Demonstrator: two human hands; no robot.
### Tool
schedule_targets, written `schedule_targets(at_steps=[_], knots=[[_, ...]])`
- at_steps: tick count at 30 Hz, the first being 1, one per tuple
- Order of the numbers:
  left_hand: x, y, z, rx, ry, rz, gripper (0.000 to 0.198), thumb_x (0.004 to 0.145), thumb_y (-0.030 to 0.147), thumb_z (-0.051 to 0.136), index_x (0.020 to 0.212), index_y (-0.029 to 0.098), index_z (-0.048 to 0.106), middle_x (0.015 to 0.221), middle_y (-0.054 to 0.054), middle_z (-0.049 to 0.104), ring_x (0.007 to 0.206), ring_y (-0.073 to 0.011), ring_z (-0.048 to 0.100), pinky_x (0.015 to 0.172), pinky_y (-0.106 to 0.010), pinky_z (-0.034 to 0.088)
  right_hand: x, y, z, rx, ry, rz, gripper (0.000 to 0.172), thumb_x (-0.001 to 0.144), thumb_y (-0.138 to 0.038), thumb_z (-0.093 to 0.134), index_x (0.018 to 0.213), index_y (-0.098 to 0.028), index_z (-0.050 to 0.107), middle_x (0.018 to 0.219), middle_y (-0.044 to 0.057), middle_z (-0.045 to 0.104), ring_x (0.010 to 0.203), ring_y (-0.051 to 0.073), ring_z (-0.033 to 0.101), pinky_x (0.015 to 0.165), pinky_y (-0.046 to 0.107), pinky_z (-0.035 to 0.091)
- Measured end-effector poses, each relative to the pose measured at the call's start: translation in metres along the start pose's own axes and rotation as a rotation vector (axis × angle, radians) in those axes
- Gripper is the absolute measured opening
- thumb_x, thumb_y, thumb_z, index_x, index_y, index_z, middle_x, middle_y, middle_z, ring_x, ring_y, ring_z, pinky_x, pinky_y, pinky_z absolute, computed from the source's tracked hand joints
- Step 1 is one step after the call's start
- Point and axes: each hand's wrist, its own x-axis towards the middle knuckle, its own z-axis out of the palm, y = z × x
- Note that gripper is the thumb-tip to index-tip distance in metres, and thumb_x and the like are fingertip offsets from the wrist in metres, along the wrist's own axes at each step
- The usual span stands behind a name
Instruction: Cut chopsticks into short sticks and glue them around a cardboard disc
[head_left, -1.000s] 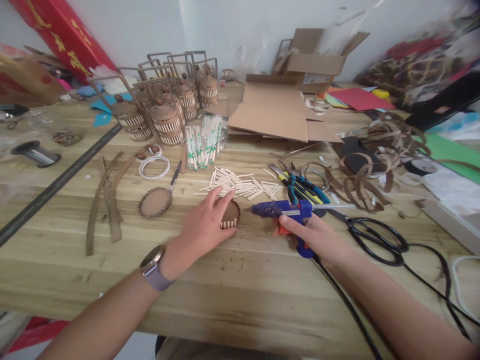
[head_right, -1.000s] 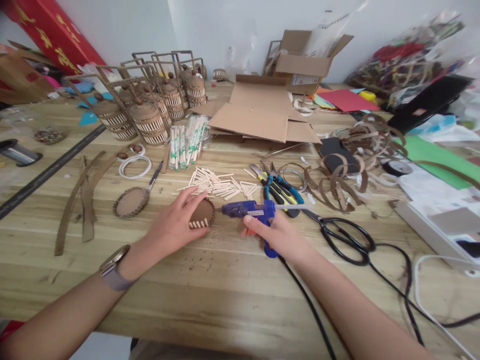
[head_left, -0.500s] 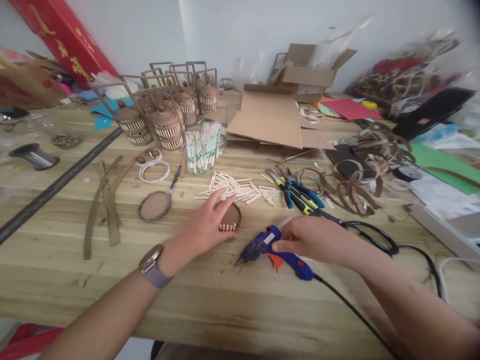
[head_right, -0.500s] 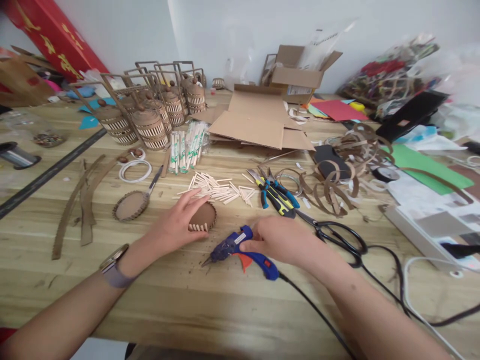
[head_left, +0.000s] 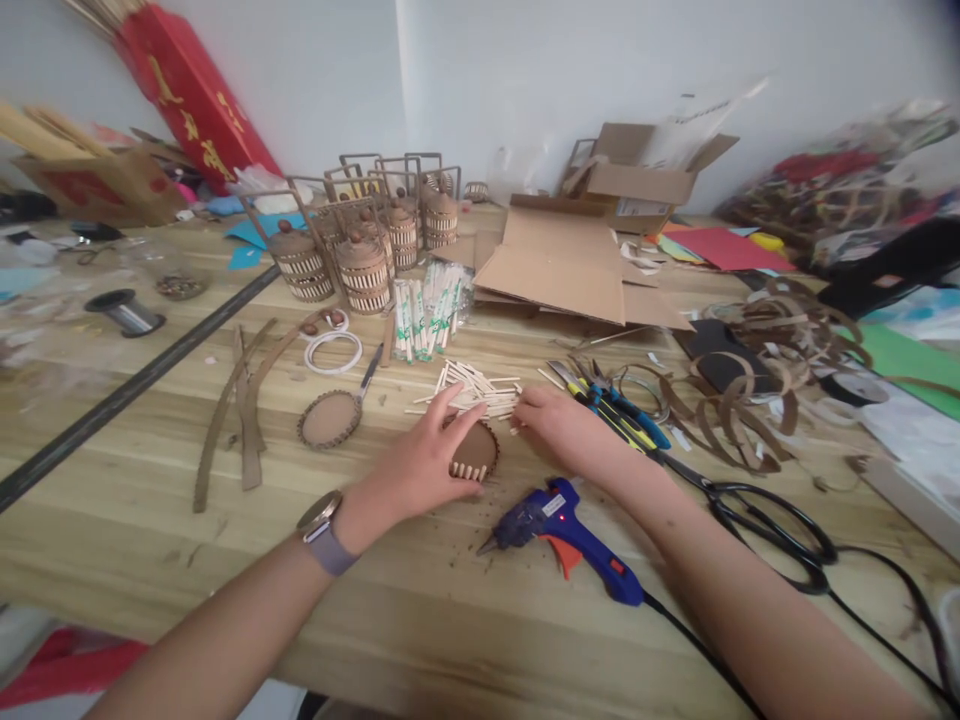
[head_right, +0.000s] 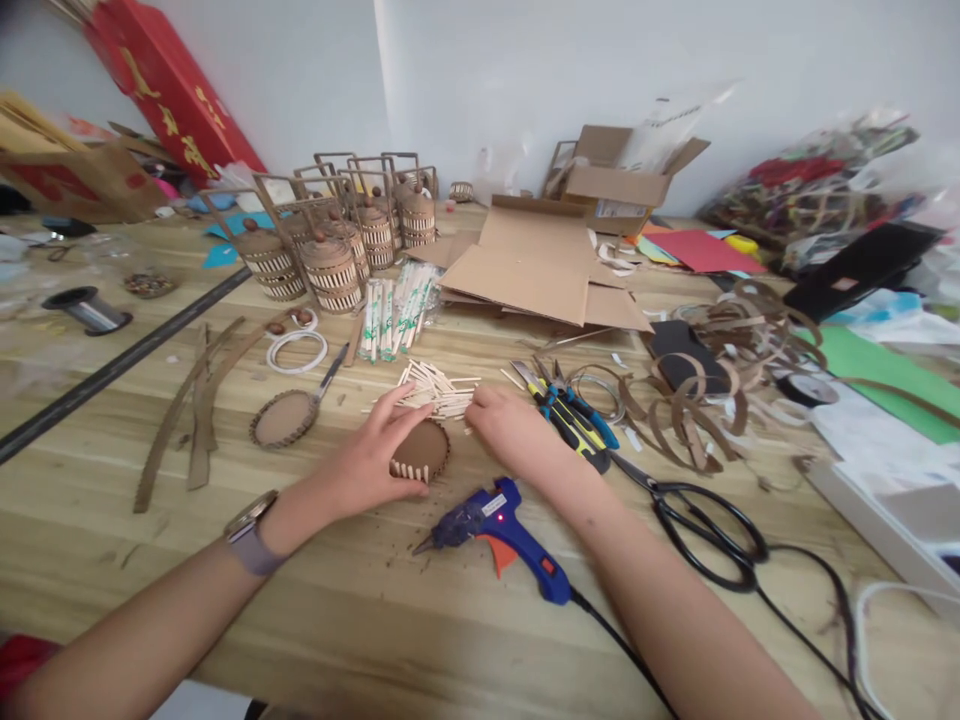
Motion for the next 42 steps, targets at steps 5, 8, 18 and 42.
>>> schedule_targets(at_steps=[5, 8, 18, 42], knots=[[0.000, -0.001, 0.001, -0.004, -0.010, 0.010, 0.093, 0.067, 0.032, 0.081, 0.144, 0.027, 0.030, 0.156, -0.015, 0.013, 0.138, -0.0365, 0.033, 0.107, -0.052, 0.039, -0.002, 0.005, 0.004, 0.057, -0.012, 0.018, 0.013, 0.085, -0.007, 0.052, 0.090, -0.014, 0.061, 0.087, 0.010, 0.063, 0.085, 0.022, 0.059, 0.075, 0.030, 0.043], [0.000, -0.002, 0.003, 0.001, 0.003, 0.026, 0.093, 0.067, 0.032, 0.081, 0.144, 0.028, 0.029, 0.157, -0.014, 0.012, 0.139, -0.0362, 0.031, 0.108, -0.052, 0.038, -0.005, -0.001, -0.005, 0.125, 0.013, 0.023, 0.018, 0.087, -0.006, 0.049, 0.098, -0.014, 0.060, 0.092, 0.010, 0.065, 0.087, 0.021, 0.060, 0.076, 0.029, 0.043], [0.001, -0.005, 0.004, -0.016, 0.009, 0.067, 0.094, 0.067, 0.031, 0.082, 0.144, 0.025, 0.028, 0.156, -0.018, 0.013, 0.141, -0.0357, 0.026, 0.109, -0.052, 0.037, -0.012, -0.034, -0.021, 0.759, -0.079, 0.122, 0.004, 0.080, -0.015, 0.059, 0.081, -0.019, 0.061, 0.068, -0.003, 0.062, 0.062, 0.012, 0.056, 0.059, 0.022, 0.040], [0.000, -0.007, 0.007, -0.048, 0.055, 0.120, 0.090, 0.070, 0.028, 0.079, 0.144, 0.031, 0.028, 0.155, -0.015, 0.020, 0.139, -0.0343, 0.031, 0.108, -0.054, 0.038, -0.011, -0.051, -0.016, 0.416, -0.134, 0.026, 0.009, 0.088, -0.011, 0.054, 0.085, -0.019, 0.050, 0.085, 0.005, 0.067, 0.077, 0.018, 0.062, 0.066, 0.026, 0.043]])
